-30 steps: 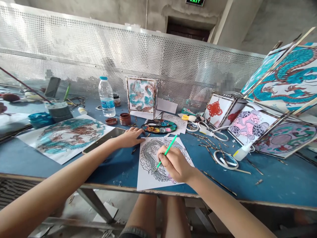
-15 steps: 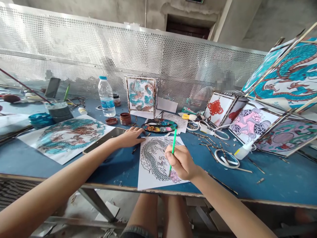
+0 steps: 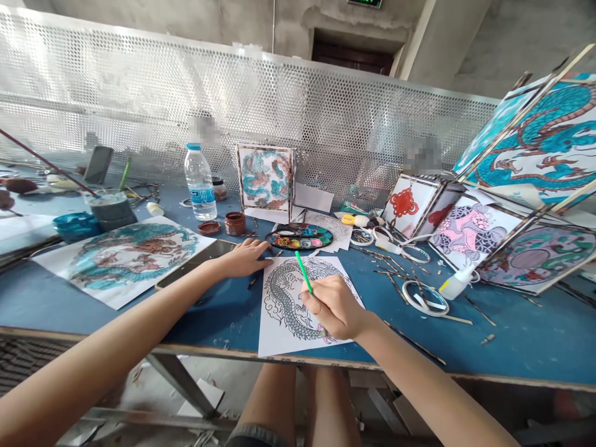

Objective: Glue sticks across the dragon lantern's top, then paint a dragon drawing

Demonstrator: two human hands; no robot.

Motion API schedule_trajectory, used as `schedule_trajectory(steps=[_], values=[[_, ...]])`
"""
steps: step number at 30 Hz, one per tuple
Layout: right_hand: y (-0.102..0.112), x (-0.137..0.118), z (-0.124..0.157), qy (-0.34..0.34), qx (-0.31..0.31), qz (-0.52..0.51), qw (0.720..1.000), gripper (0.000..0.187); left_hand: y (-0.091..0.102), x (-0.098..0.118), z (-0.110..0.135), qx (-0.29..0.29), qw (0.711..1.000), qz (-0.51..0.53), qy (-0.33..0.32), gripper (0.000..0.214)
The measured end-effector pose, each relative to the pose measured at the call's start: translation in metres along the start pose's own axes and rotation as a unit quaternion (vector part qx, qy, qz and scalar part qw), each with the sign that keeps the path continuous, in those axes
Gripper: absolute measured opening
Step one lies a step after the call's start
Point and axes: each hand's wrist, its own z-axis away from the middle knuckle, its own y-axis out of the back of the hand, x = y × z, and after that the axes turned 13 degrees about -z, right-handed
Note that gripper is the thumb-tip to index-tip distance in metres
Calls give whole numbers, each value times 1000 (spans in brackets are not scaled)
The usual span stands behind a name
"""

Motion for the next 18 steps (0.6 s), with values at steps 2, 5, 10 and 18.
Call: schedule_trajectory(steps=[2,5,10,18], values=[[1,-1,0,0,9,-11,1000,26,-1,-1,-1,3,1000,0,-2,47],[1,-3,0,-20,28,-36,999,24,-3,-1,-1,7,1000,0,-3,48],[2,0,0,-95,104,-60,988,23,-4,-3,-2,2,1000,-2,-6,49],[-1,3,-5,-93,91,-10,991,23,-4,-3,-1,11,1000,23,-6,48]])
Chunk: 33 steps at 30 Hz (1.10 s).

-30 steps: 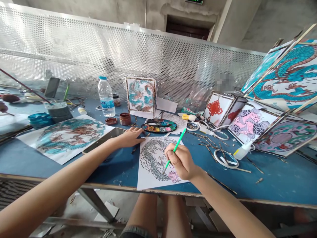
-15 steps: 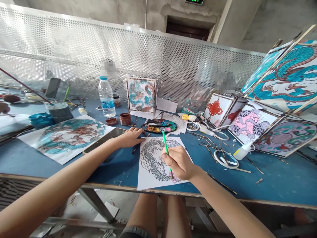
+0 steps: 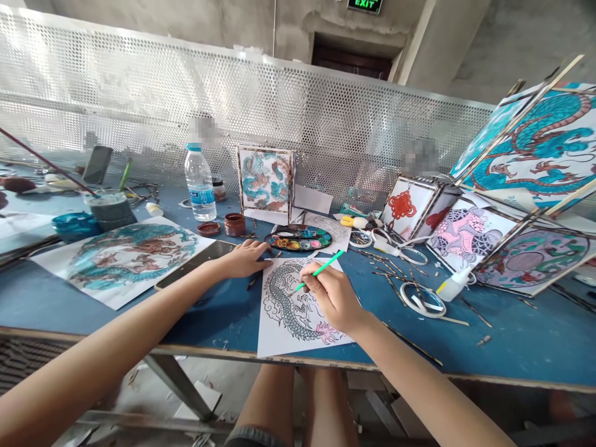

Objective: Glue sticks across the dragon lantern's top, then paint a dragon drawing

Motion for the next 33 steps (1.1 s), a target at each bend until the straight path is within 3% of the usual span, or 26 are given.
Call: schedule_trajectory(steps=[4,11,18,21,23,25,29,33], values=[[0,1,-2,-5,4,20,1000,21,2,1,1,-4,1000,7,0,45],[14,9,-12,-66,94,14,993,24,-1,1,1,17,1000,-10,5,43],[32,20,-51,-124,27,108,986,25,-4,-1,-1,16,1000,-9,18,41],[27,28,-65,-123,59,50,989,32,-3,-1,-1,27,1000,-6,8,40],[17,32,-68,-94,112,-11,989,33,-2,-2,0,34,999,-2,2,39],[5,34,-65,-61,126,-46,989,31,-2,-2,0,38,999,3,-2,38],[-11,34,-52,-16,29,-33,999,26,-4,-4,-1,39,999,-1,-2,36],[-17,34,-46,14,-16,1,1000,23,-7,-4,-2,34,999,-13,0,36]])
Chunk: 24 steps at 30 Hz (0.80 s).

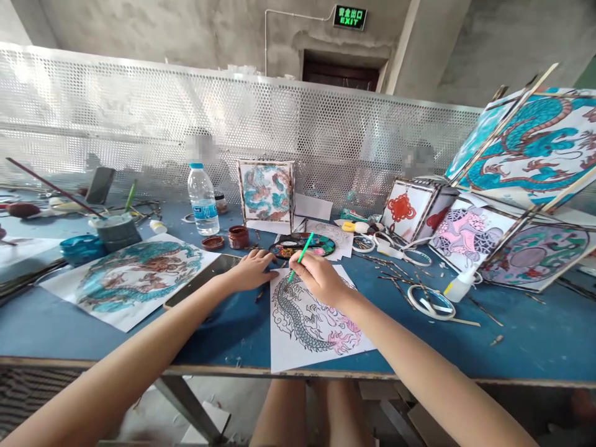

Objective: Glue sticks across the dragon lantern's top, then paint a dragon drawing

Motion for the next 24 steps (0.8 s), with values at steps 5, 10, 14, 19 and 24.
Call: schedule_trajectory(steps=[5,10,14,19,24], values=[[-5,-2,2,7,-26,-7,1000,23,1,1,1,3,1000,5,-5,36],[-3,-5,2,30,-21,-2,999,23,1,2,1,-6,1000,25,5,35],[-2,-4,2,33,-17,5,999,22,1,2,1,-7,1000,19,7,35],[-6,-6,2,13,-51,-33,998,24,0,1,1,-6,1000,15,-1,34],[-3,-3,1,28,-3,-11,1000,21,0,2,1,-17,1000,10,7,39]])
